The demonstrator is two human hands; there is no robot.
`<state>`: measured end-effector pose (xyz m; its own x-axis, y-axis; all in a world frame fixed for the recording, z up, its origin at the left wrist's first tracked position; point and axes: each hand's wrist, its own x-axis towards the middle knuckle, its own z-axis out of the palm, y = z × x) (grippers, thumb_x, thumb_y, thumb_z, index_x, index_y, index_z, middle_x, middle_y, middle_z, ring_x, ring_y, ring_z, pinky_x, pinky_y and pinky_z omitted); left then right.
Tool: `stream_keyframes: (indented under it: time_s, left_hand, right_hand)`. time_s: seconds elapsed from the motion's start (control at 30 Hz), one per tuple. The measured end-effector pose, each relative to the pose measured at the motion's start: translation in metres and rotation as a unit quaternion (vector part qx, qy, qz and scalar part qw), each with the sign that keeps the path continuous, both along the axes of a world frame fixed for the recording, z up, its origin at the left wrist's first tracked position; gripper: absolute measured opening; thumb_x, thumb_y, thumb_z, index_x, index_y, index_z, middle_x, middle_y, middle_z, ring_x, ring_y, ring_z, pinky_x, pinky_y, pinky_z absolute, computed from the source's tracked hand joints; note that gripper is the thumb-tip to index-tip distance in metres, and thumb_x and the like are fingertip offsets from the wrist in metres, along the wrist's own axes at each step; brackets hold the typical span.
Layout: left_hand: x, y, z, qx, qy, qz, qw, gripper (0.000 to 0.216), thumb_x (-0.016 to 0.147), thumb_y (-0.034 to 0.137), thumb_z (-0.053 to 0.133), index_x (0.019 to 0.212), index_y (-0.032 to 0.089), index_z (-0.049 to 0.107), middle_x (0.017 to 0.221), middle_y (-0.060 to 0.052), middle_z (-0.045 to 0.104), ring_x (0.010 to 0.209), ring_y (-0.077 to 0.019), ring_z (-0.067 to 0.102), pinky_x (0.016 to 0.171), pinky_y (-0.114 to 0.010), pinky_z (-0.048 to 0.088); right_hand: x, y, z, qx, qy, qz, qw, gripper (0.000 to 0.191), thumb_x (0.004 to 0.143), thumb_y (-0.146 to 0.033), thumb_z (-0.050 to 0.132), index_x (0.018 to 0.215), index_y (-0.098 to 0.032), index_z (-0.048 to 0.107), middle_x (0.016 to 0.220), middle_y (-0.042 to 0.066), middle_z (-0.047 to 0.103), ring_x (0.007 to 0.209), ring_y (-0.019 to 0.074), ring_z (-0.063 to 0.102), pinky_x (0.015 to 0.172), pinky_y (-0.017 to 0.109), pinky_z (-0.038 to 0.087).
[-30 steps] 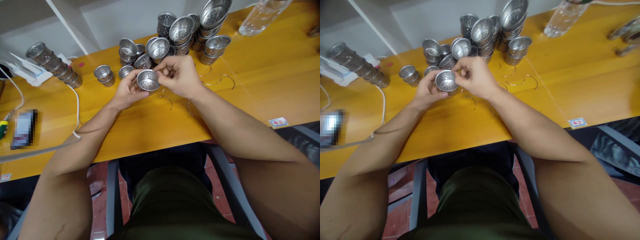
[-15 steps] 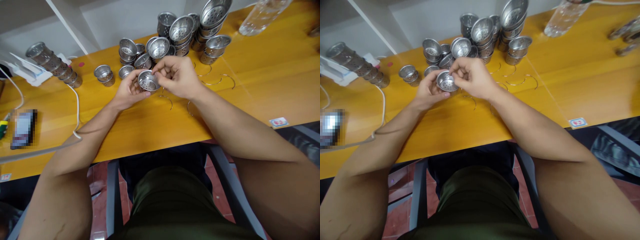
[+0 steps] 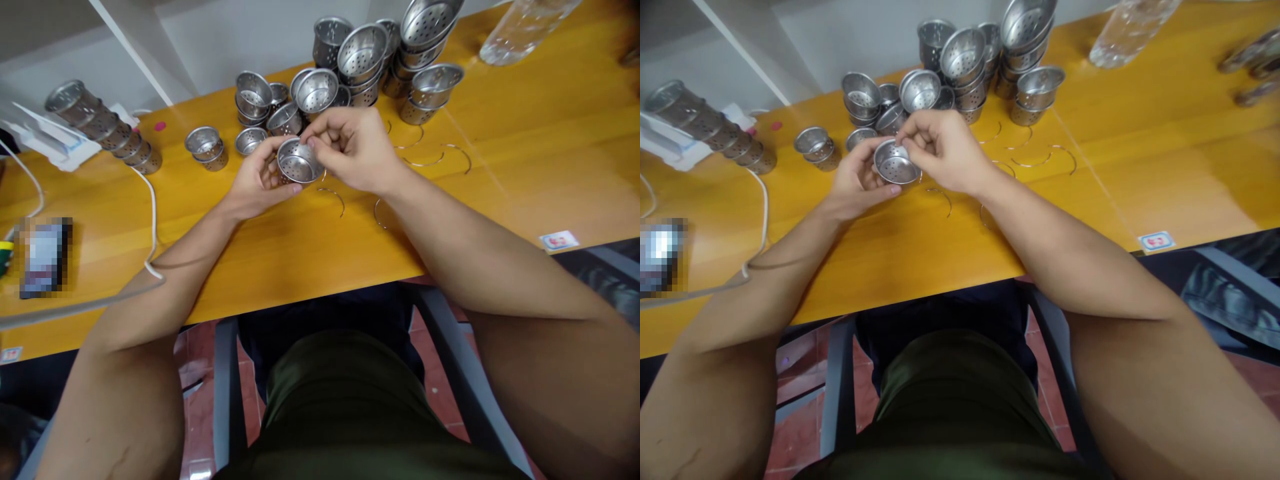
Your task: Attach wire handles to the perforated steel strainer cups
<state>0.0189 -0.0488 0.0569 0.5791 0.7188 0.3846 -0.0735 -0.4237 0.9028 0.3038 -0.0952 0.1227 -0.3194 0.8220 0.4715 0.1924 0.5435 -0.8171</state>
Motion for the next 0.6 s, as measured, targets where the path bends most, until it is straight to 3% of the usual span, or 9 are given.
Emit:
stream_keyframes:
  time_s: [0.17, 0.4, 0.6]
  left_hand:
    - [-0.0014, 0.0048, -0.0055, 0.033, -0.010, -0.022, 0.999, 0.112, 0.081, 0.068, 0.126, 0.174, 0.037, 0.072, 0.175, -0.013, 0.079, 0.167, -0.0424, 0.081, 0.139, -0.065, 0.073]
    - [0.0008, 0.0017, -0.0036, 0.024, 0.011, 0.010, 1.000, 0.113, 0.072, 0.080, 0.126, 0.164, 0.034, 0.079, 0.169, -0.014, 0.082, 0.160, -0.0403, 0.084, 0.138, -0.058, 0.075]
    - [0.0015, 0.0010, -0.0029, 0.023, 0.010, 0.003, 1.000, 0.122, 0.072, 0.086, 0.124, 0.170, 0.034, 0.073, 0.173, -0.014, 0.077, 0.170, -0.0443, 0.078, 0.145, -0.064, 0.069]
  right_hand:
    - [-0.0013, 0.0000, -0.0019, 0.023, 0.011, -0.004, 1.000, 0.040, 0.110, -0.072, 0.098, 0.107, -0.034, 0.086, 0.076, 0.000, 0.061, 0.067, 0.0222, 0.044, 0.062, 0.042, 0.045]
    - [-0.0022, 0.0053, -0.0059, 0.033, 0.032, 0.011, 0.999, 0.034, 0.110, -0.066, 0.100, 0.108, -0.033, 0.090, 0.074, -0.001, 0.060, 0.065, 0.0206, 0.044, 0.063, 0.042, 0.047]
    - [-0.0022, 0.0065, -0.0078, 0.023, 0.026, 0.003, 0.999, 0.034, 0.112, -0.065, 0.100, 0.108, -0.033, 0.088, 0.078, 0.001, 0.067, 0.066, 0.0215, 0.052, 0.059, 0.040, 0.048]
